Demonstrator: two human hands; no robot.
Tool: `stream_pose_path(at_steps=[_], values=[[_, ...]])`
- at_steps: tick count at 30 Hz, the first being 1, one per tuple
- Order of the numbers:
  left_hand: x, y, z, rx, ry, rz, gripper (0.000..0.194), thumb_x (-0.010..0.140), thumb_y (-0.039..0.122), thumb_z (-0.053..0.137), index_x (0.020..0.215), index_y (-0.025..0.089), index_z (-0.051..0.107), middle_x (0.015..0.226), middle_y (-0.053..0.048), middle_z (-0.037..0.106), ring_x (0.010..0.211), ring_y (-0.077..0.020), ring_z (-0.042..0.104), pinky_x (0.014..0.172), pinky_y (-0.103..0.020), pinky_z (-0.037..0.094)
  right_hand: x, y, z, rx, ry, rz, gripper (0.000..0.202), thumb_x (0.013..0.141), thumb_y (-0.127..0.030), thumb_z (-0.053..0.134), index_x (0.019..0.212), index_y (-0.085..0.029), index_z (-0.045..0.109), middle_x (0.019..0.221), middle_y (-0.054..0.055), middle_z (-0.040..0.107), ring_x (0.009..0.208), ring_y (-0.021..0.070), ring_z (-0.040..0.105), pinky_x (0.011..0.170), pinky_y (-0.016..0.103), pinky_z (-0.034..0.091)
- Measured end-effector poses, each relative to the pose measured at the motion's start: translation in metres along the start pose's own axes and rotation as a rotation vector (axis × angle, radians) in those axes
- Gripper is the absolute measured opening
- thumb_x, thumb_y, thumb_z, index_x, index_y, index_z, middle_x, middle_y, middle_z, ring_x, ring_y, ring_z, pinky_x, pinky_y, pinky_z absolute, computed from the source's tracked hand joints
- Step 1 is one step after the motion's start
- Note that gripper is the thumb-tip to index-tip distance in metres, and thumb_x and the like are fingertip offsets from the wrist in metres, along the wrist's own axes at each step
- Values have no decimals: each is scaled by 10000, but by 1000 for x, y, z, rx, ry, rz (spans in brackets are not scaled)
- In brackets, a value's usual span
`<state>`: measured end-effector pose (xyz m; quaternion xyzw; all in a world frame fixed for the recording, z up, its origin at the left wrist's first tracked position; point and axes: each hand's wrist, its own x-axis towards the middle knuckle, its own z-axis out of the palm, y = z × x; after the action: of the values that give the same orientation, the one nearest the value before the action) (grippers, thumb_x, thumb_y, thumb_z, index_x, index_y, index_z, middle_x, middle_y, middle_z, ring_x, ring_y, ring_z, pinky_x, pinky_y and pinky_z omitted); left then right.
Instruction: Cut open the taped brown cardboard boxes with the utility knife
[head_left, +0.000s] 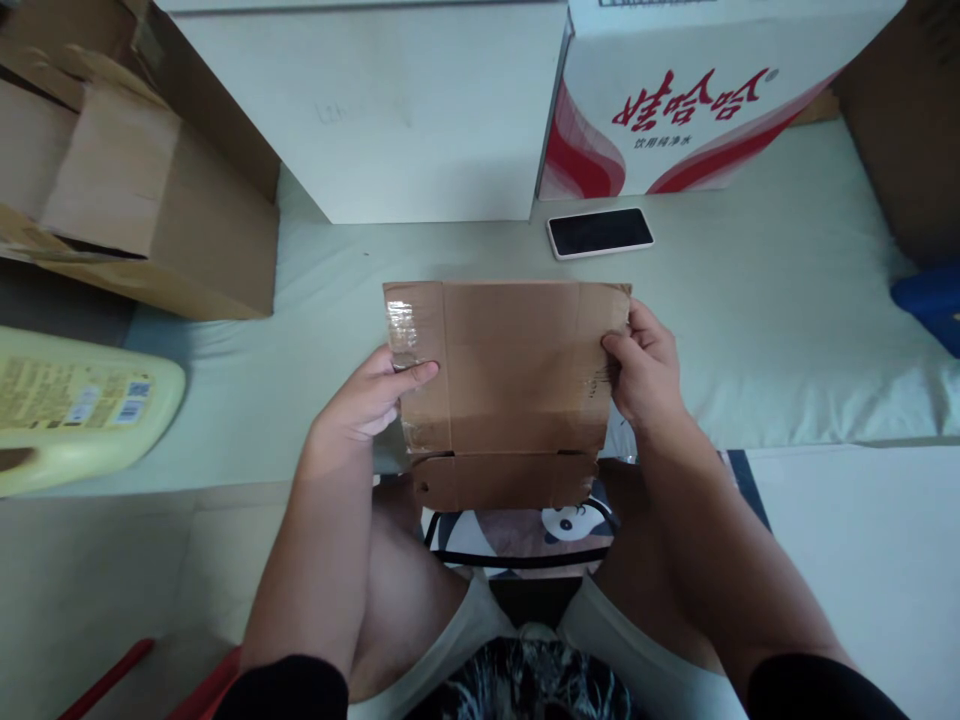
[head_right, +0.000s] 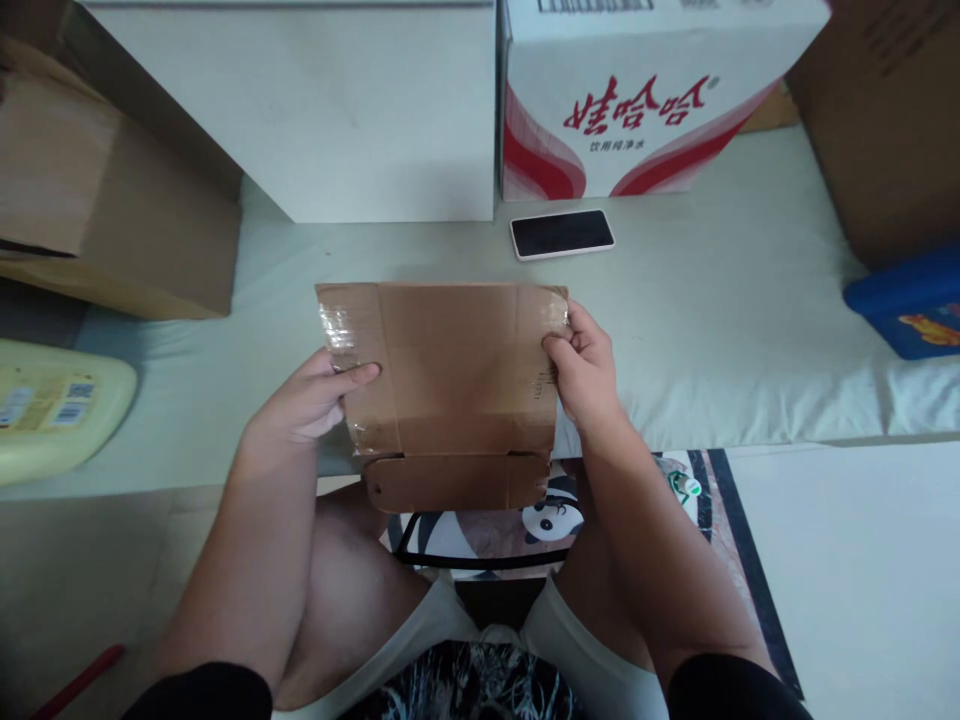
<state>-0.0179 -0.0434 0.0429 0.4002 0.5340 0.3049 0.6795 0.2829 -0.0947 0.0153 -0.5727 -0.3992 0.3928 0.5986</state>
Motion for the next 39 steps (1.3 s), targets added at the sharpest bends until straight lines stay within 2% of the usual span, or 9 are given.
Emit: stream_pose_path(at_steps=[5, 10, 18, 23, 28, 32, 34, 36, 39], values=[[-1, 1, 1, -15, 4, -21, 614, 498, 437, 1032, 991, 178, 774, 1017, -99, 816, 1013, -285, 773, 853, -363, 624, 1, 1, 0, 16, 31, -4, 353, 745, -294, 579, 1069, -286, 719, 971, 6, 713, 947, 228, 647, 903, 377, 526], [-1, 1, 2, -11, 3, -17, 649, 478, 459, 1036, 1007, 193, 771, 1014, -86, 819, 1057, -304, 772, 896, -389, 625, 2, 2, -1, 43, 64, 26, 304, 787, -328, 575, 1048, -274, 721, 965, 4, 719, 1003, 240, 659, 973, 392, 502], [0, -1, -1, -10, -20, -11, 592, 533, 441, 1022, 1011, 197, 774, 999, -85, 818, 1101, -311, 766, 913, -389, 628, 0, 3, 0, 1, 51, -8, 294, 873, -470, 587, 1059, -282, 714, 952, 13, 714, 966, 248, 676, 928, 402, 526], [0, -1, 0, -18, -3, -20, 618, 510, 439, 1028, 1019, 203, 770, 1078, -91, 819, 1117, -317, 762, 952, -414, 622, 2, 6, -3, 24, 77, 4, 270, 855, -445, 608, 1024, -274, 728, 907, 13, 712, 934, 244, 675, 885, 393, 542], [-1, -1, 1, -22, 27, -15, 655, 472, 445, 1039, 1013, 193, 772, 1084, -104, 819, 1118, -325, 756, 952, -417, 619, 7, 12, -6, 38, 24, -17, 305, 877, -452, 570, 1063, -269, 729, 951, 29, 730, 927, 244, 693, 813, 388, 563], [-2, 0, -2, -64, 74, 33, 597, 472, 392, 1021, 967, 182, 762, 992, -85, 820, 1067, -321, 773, 929, -409, 631, 8, 10, -6, 92, 66, 19, 312, 853, -423, 593, 1091, -263, 716, 753, 0, 663, 692, 197, 647, 634, 338, 521], [-1, 2, -4, -113, 113, 100, 555, 481, 389, 993, 937, 183, 753, 925, -78, 814, 1059, -336, 776, 906, -414, 644, 9, 7, -7, 122, 111, 22, 276, 844, -410, 603, 1051, -257, 704, 707, -4, 664, 642, 184, 646, 609, 329, 520], [1, 5, -6, -171, 178, 209, 528, 502, 417, 968, 934, 214, 743, 975, -72, 822, 1159, -354, 750, 928, -414, 650, 11, 5, -10, 115, 173, -17, 246, 855, -424, 601, 1014, -259, 690, 769, 15, 724, 687, 185, 695, 640, 329, 548], [6, 7, -8, -311, 305, 344, 546, 508, 475, 977, 946, 267, 725, 1192, -17, 813, 1423, -347, 601, 1043, -384, 621, 14, 6, -14, 64, 246, -57, 265, 878, -494, 596, 977, -264, 680, 820, 26, 750, 715, 187, 719, 651, 332, 565]])
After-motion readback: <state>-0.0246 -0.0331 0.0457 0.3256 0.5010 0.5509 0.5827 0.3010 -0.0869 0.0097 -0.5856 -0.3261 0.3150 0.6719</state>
